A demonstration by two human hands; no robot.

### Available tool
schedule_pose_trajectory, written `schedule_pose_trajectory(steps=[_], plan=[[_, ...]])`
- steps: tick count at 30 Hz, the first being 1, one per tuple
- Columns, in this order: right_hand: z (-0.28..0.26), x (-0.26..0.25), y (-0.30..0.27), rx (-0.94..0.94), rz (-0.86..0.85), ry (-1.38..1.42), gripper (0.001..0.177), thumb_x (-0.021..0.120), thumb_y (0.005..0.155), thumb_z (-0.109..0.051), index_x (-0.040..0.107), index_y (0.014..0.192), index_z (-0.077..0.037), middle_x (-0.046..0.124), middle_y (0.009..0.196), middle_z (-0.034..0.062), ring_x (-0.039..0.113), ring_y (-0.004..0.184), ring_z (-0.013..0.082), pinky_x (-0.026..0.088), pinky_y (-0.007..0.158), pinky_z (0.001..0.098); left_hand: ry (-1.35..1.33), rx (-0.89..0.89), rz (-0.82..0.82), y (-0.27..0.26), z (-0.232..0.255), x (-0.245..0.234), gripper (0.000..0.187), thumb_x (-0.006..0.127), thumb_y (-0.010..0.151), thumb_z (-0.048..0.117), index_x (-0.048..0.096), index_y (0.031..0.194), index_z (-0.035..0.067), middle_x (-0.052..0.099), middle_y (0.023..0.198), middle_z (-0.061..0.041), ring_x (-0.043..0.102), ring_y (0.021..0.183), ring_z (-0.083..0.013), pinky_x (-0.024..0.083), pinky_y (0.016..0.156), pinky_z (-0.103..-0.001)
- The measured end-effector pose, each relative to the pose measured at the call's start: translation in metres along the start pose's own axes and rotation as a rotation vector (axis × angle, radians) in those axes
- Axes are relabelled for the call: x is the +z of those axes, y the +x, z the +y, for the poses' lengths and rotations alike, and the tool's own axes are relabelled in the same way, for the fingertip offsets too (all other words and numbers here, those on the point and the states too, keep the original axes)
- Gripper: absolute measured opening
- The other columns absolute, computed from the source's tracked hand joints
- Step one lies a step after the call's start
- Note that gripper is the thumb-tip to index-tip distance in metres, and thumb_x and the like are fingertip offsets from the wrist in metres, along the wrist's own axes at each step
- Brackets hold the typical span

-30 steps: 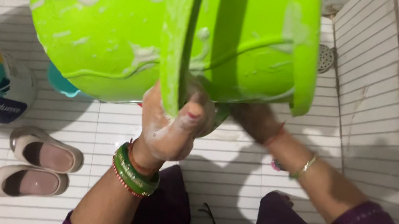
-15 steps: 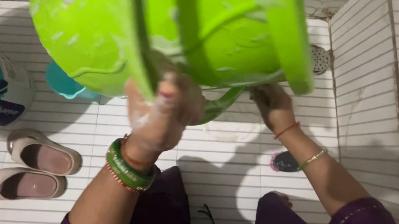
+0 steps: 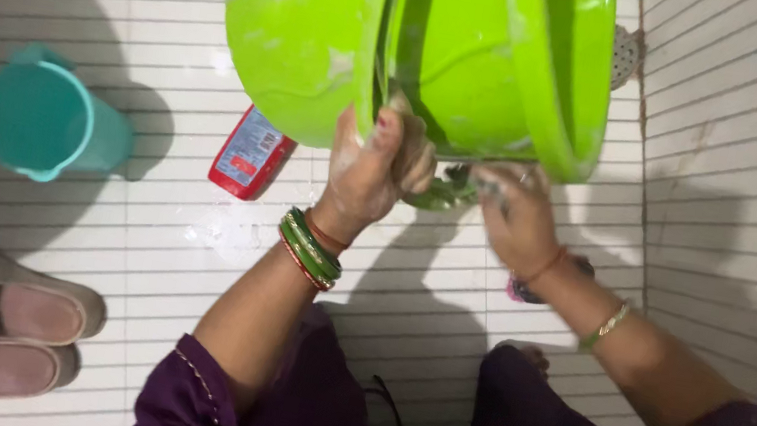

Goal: The person cleans a green plastic bucket by applying soap from a red bottle, scrubbing the interior and exterior surfaces with a cloth, and then scrubbing the handle and rim using a brush.

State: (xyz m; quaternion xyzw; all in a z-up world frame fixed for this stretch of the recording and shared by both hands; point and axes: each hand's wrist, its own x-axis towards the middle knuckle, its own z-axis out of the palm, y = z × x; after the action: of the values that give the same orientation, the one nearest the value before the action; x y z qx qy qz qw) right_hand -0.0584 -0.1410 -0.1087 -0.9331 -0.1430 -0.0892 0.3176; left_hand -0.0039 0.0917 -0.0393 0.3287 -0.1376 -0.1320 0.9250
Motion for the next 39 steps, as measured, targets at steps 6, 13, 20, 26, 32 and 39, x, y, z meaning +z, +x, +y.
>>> schedule_pose_trajectory(steps=[6, 13, 20, 26, 32, 39], plan=[[0.005, 0.039, -0.018, -0.001, -0.329, -0.093, 0.044, 0.072, 0.094, -0.03, 0.056, 0.131, -0.011, 0.061, 0.129, 0.0158, 0.055, 0.122, 0.0337, 0.033, 0.106, 0.0554, -0.233, 0.026, -0.021, -0.001, -0.042, -0.068, 0.035, 0.051, 0.112, 0.047, 0.052, 0.098, 0.015, 0.036, 0.063, 0.002, 0.035, 0.042, -0.0115, 0.03, 0.037, -0.026], [0.043, 0.036, 0.003, -0.207, -0.389, -0.089, 0.044, 0.07, 0.093, -0.018, 0.058, 0.136, -0.018, 0.062, 0.135, 0.0135, 0.06, 0.122, 0.0372, 0.047, 0.103, 0.0518, -0.005, -0.034, 0.337, 0.0, -0.018, -0.101, 0.03, 0.048, 0.113, 0.043, 0.051, 0.108, 0.013, 0.036, 0.062, 0.004, 0.035, 0.047, -0.0092, 0.032, 0.045, -0.026], [-0.044, 0.091, -0.011, -0.172, -0.377, -0.177, 0.042, 0.064, 0.095, -0.015, 0.061, 0.136, -0.009, 0.065, 0.127, 0.0162, 0.066, 0.112, 0.0336, 0.052, 0.098, 0.0475, 0.131, 0.145, 0.687, -0.034, 0.005, -0.092, 0.046, 0.052, 0.11, 0.054, 0.042, 0.092, 0.013, 0.035, 0.064, 0.002, 0.034, 0.051, -0.0107, 0.032, 0.046, -0.028], [0.045, 0.009, 0.024, -0.47, -0.407, -0.399, 0.035, 0.063, 0.099, -0.02, 0.068, 0.131, -0.009, 0.069, 0.12, 0.0184, 0.064, 0.117, 0.0377, 0.051, 0.102, 0.0521, 0.016, 0.1, 0.619, -0.07, 0.033, -0.063, 0.045, 0.049, 0.103, 0.06, 0.046, 0.104, 0.016, 0.032, 0.061, 0.003, 0.032, 0.046, -0.0092, 0.028, 0.039, -0.026], [-0.002, 0.059, -0.009, -0.294, -0.494, -0.018, 0.033, 0.066, 0.094, -0.016, 0.064, 0.125, -0.006, 0.065, 0.117, 0.021, 0.065, 0.109, 0.0388, 0.053, 0.098, 0.0509, -0.002, 0.115, 0.419, -0.083, 0.04, -0.052, 0.042, 0.055, 0.111, 0.052, 0.043, 0.1, 0.013, 0.03, 0.064, 0.002, 0.03, 0.047, -0.0087, 0.028, 0.041, -0.026], [-0.111, 0.062, -0.026, 0.065, -0.375, 0.373, 0.036, 0.061, 0.089, -0.004, 0.056, 0.124, -0.001, 0.064, 0.121, 0.0227, 0.062, 0.118, 0.0382, 0.051, 0.102, 0.0459, 0.162, 0.125, 0.306, -0.085, 0.006, -0.037, 0.039, 0.062, 0.105, 0.044, 0.044, 0.107, 0.009, 0.04, 0.07, -0.003, 0.04, 0.054, -0.0136, 0.035, 0.047, -0.03]])
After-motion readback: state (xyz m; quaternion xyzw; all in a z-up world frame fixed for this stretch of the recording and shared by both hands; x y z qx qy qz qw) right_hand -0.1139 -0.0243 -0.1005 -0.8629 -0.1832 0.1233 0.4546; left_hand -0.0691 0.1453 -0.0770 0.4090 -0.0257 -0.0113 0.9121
